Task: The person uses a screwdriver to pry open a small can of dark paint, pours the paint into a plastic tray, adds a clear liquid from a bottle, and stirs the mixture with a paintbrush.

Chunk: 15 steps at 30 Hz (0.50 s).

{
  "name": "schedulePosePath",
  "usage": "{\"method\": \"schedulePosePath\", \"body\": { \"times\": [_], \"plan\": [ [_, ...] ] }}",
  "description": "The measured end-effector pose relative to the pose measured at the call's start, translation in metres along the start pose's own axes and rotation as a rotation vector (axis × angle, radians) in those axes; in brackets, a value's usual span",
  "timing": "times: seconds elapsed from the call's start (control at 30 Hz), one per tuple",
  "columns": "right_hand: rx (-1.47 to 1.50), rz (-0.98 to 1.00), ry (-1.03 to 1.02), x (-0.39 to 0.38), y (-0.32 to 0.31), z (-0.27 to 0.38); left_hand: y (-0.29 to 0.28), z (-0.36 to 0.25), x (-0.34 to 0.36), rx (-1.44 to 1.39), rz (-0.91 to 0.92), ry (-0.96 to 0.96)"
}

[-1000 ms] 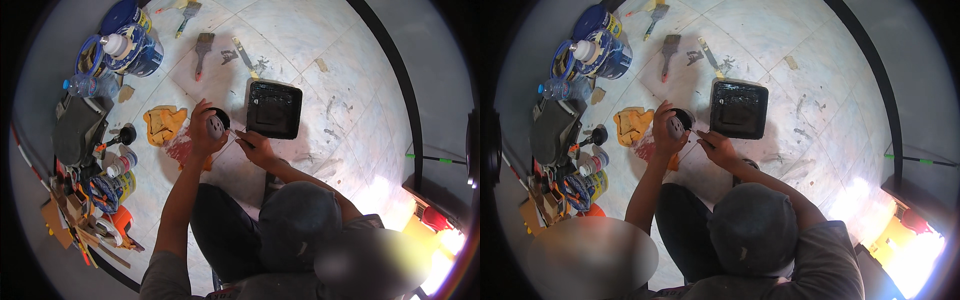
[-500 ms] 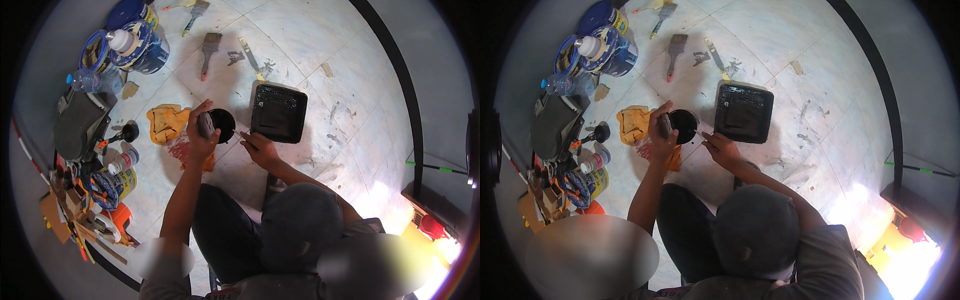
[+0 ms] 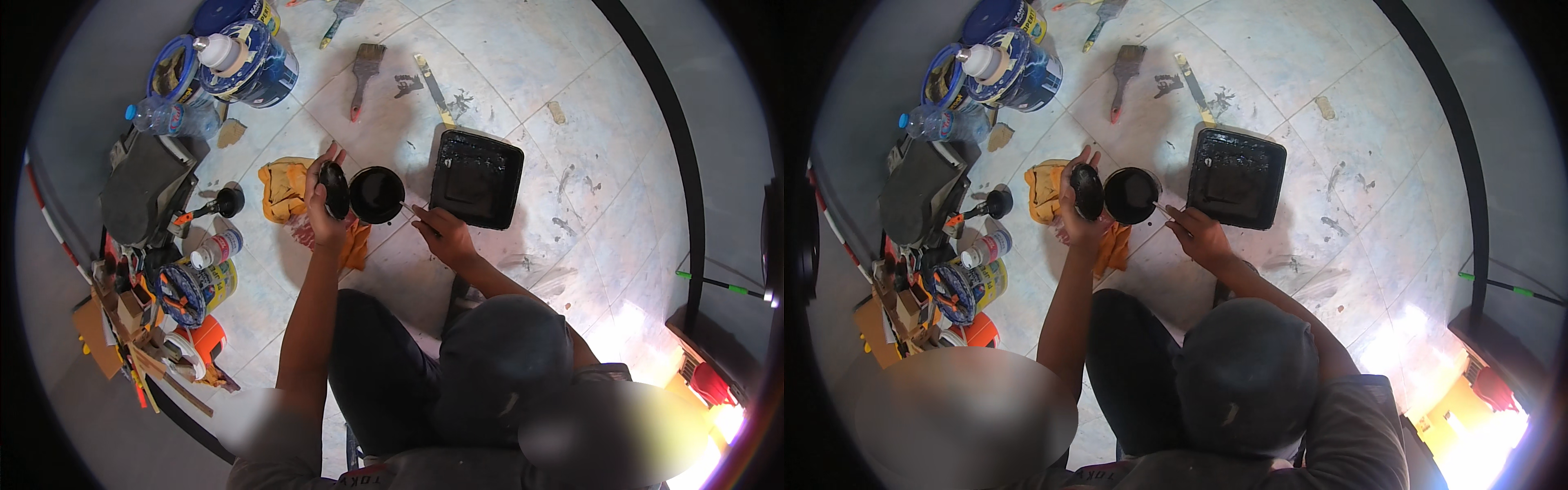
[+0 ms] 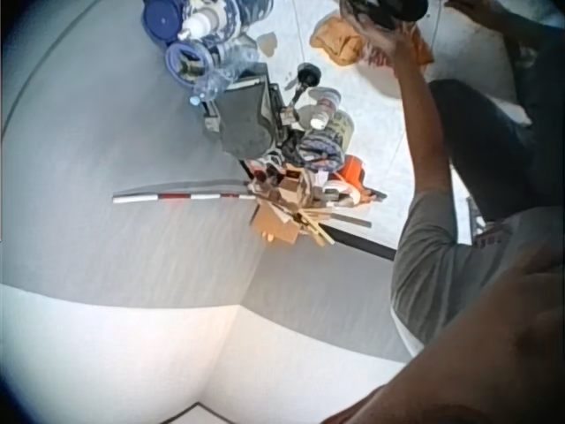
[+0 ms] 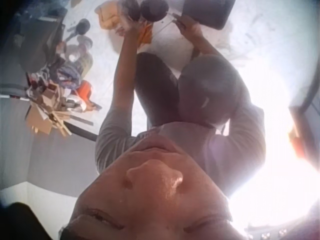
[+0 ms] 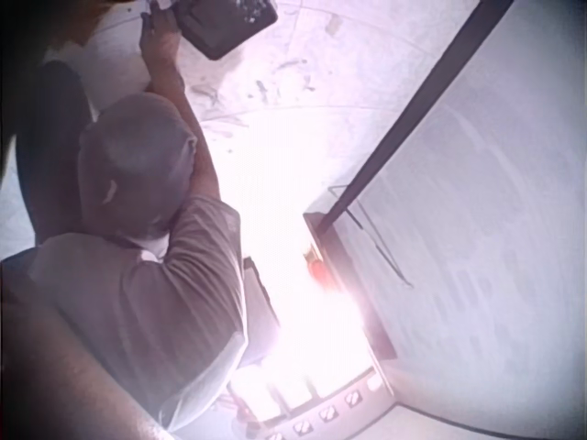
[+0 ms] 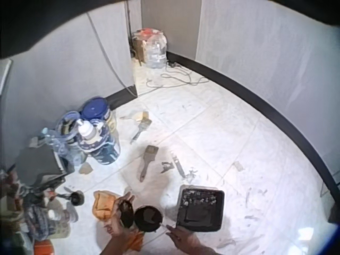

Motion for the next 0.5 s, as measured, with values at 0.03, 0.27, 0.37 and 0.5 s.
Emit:
{"method": "schedulePosePath", "body": {
  "times": [0.03,0.27,0.37,0.5],
  "plan": [
    [0.005,0.001,-0.003,0.000,0.001,0.001,-0.004,0.001,-0.001,-0.037,-0.021,-0.026],
    [-0.013,-0.016,-0.004,-0.002,0.001,-0.005,-0.018,0.012,-0.014,-0.483,-0.200,-0.273],
    [0.005,-0.069,0.008,-0.005,0.001,-0.008,-0.021,0.012,-0.016,-0.547,-0.184,-0.288],
    [0.066,0.003,0.087,-0.011,-0.001,-0.016,-0.030,0.025,-0.019,-0.633,-0.186,-0.315]
  ]
}}
Point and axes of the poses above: each hand's wrist, its own x-axis towards the middle knuckle, its own y-axis out of the palm, z = x × y, the point moved 7 cm from there along x, towards the middle knuckle
